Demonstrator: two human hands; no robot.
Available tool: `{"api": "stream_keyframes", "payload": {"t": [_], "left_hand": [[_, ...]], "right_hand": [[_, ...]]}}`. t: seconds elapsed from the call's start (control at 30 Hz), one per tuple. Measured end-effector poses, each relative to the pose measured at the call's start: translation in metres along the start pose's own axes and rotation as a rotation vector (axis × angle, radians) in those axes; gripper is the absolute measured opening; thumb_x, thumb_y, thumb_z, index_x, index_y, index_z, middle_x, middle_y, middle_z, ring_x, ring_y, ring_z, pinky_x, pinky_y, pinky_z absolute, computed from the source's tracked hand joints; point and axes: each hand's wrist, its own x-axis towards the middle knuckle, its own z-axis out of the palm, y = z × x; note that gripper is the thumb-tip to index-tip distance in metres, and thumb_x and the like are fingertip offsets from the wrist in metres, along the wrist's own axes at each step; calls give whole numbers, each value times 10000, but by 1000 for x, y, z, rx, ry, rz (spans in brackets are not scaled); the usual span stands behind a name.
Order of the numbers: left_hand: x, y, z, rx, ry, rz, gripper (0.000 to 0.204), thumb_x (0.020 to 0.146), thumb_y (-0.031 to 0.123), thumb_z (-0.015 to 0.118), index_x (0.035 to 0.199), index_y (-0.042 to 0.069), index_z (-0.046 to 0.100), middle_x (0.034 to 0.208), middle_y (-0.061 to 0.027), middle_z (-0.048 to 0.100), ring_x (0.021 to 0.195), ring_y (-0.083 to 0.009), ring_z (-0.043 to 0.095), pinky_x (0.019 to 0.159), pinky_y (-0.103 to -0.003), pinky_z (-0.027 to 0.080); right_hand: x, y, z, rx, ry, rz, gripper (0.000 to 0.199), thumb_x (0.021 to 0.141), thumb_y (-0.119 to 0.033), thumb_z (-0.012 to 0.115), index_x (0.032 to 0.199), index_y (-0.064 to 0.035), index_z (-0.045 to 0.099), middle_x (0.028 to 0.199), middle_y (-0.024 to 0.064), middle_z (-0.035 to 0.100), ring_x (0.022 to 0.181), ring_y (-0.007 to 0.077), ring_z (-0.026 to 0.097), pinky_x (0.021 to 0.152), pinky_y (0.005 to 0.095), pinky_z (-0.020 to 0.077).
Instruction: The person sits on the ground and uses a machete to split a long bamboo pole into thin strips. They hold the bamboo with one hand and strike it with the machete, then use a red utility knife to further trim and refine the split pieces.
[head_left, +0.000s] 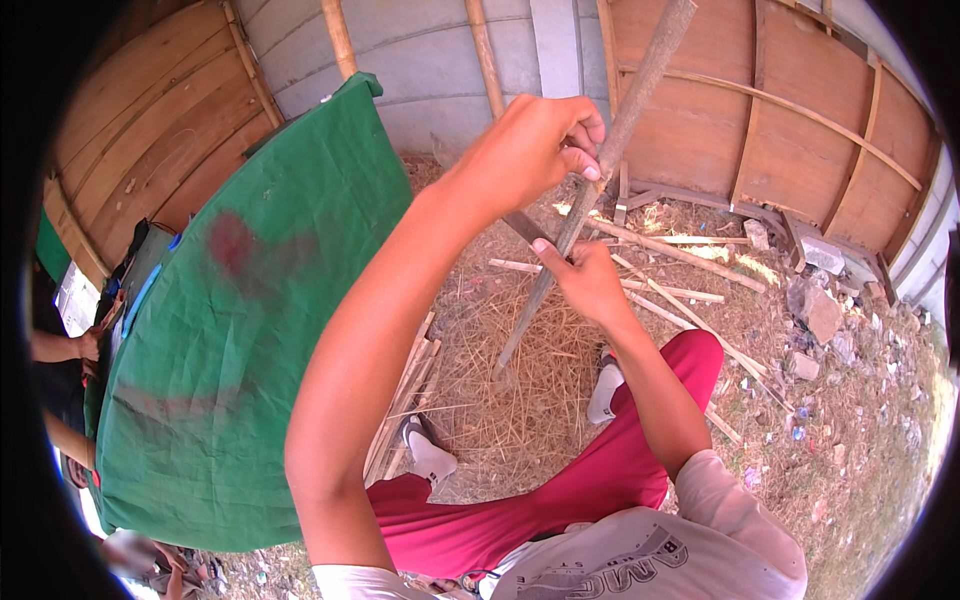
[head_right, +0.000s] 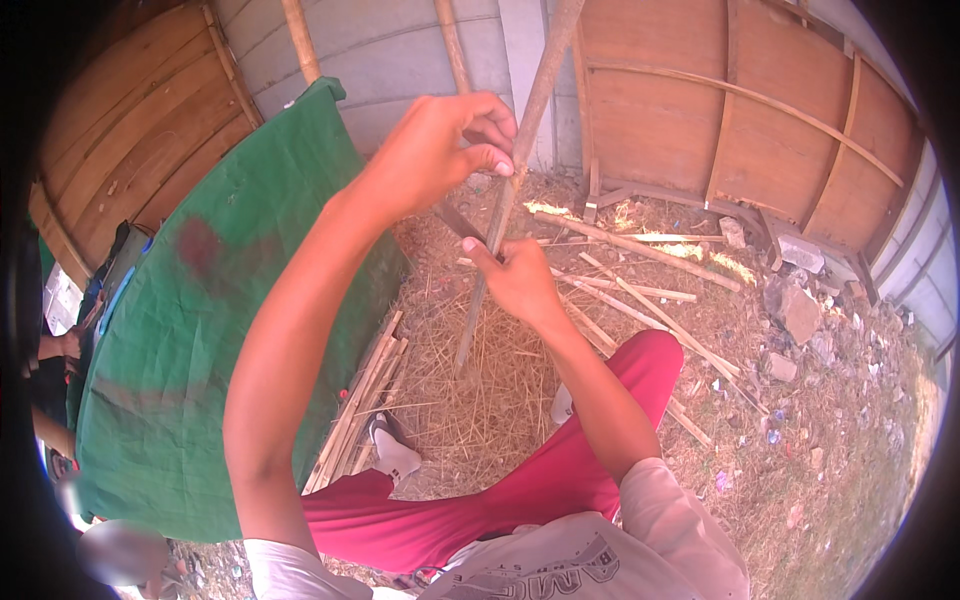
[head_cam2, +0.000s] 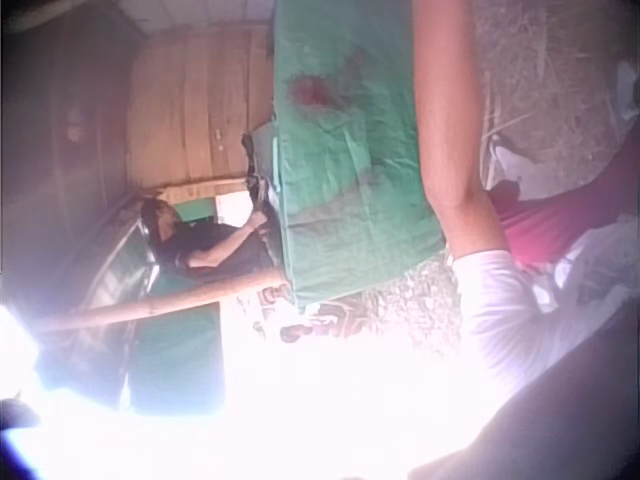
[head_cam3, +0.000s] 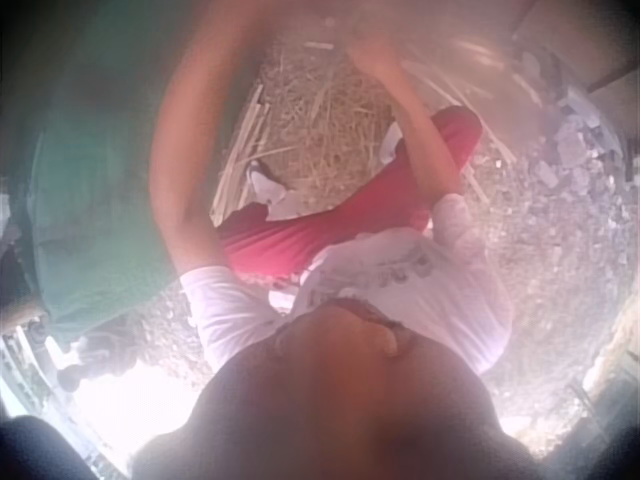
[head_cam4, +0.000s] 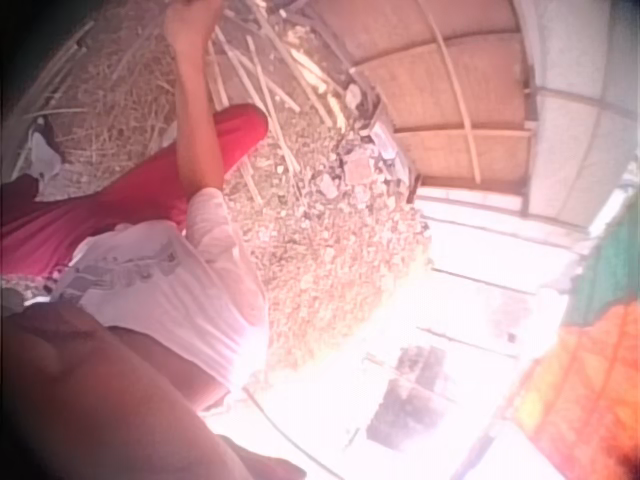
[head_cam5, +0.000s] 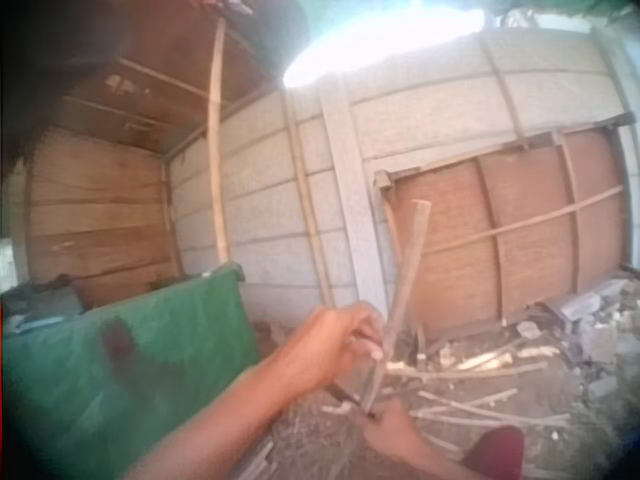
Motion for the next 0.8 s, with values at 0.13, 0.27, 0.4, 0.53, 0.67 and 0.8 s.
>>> {"api": "stream_keyframes", "payload": {"t": [0.13,0.27,0.4,0.53,0.67,0.8], "left_hand": [[-2,-6,2,-19,10,8,170,850,28,690,1005,-8,629,878,-109,738,836,-212,704,771,-362,521],[-11,-7,5,100,136,-21,180,877,101,701,1011,1,633,927,-138,725,867,-251,706,776,-368,525],[-55,0,12,239,262,102,200,888,152,710,1015,13,642,942,-136,714,871,-273,697,780,-372,528],[-154,-8,43,-23,194,-220,185,893,136,711,1021,18,647,942,-109,709,892,-220,684,788,-356,524],[-227,-46,85,-327,5,-652,263,902,140,710,1107,5,614,1050,-100,690,939,-188,659,799,-343,531],[-289,-123,140,-247,184,-768,453,892,180,733,1258,33,510,1197,-130,604,981,-206,633,740,-324,540]], "right_hand": [[0,-4,1,-7,5,0,594,920,-428,669,587,60,604,461,76,494,448,134,457,445,367,377],[6,4,1,-93,49,36,603,932,-423,654,576,59,591,459,82,492,454,135,444,451,383,376],[13,6,-29,-22,190,35,616,947,-416,636,534,26,518,464,31,424,471,115,375,444,374,321],[23,11,-85,21,342,77,603,953,-418,632,512,-40,472,493,-30,377,497,83,332,454,320,263],[10,-8,-154,128,527,54,520,958,-431,627,579,-93,512,511,-64,346,476,54,266,436,283,200],[-11,-36,-215,255,620,-6,436,963,-440,617,799,-37,643,500,-109,296,405,23,241,381,237,151]]}}
